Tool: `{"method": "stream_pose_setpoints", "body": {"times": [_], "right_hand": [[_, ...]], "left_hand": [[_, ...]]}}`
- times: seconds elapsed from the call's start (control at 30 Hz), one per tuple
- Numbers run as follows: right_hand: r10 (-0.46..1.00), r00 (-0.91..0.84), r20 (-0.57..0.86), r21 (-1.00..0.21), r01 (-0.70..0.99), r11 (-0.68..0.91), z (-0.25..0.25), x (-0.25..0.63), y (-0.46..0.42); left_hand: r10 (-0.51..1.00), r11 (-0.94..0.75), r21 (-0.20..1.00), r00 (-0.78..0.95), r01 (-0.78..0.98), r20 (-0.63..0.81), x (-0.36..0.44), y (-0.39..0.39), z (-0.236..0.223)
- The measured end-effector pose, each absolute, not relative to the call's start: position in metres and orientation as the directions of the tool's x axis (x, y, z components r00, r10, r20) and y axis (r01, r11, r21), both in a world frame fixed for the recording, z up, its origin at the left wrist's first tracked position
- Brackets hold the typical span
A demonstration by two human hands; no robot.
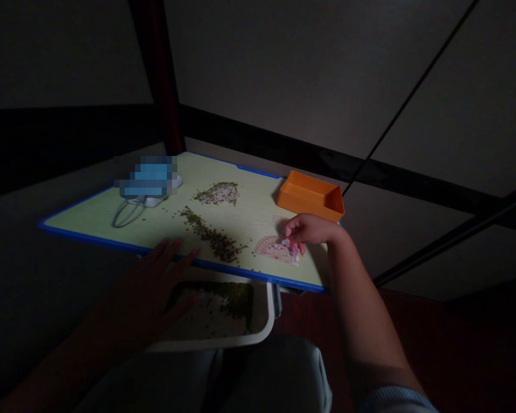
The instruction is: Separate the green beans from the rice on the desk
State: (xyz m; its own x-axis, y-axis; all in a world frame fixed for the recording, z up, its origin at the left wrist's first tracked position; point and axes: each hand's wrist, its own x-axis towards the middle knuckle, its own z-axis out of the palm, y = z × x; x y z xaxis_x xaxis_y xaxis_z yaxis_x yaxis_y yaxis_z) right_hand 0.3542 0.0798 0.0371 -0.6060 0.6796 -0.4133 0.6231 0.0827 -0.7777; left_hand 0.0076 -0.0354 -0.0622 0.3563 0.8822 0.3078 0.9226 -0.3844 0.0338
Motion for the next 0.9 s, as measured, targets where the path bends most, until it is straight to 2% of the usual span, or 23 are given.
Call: {"method": "stream_pose_setpoints", "body": {"times": [0.43,0.67,0.9], "right_hand": [[0.68,-0.661,-0.319,-0.812,0.56,0.163,0.037,0.352,0.08],[0.64,-0.648,-0.413,-0.787,0.608,0.107,0.04,0.356,0.079],[0.632,-0.649,-0.422,-0.792,0.604,0.091,0.031,0.348,0.08]], "left_hand": [[0.879,-0.394,0.022,0.369,0.919,0.301,0.007,-0.037,-0.06],[0.89,-0.379,0.04,0.353,0.924,0.288,0.007,-0.038,-0.059],[0.892,-0.374,0.039,0.348,0.927,0.289,0.008,-0.038,-0.058]]}}
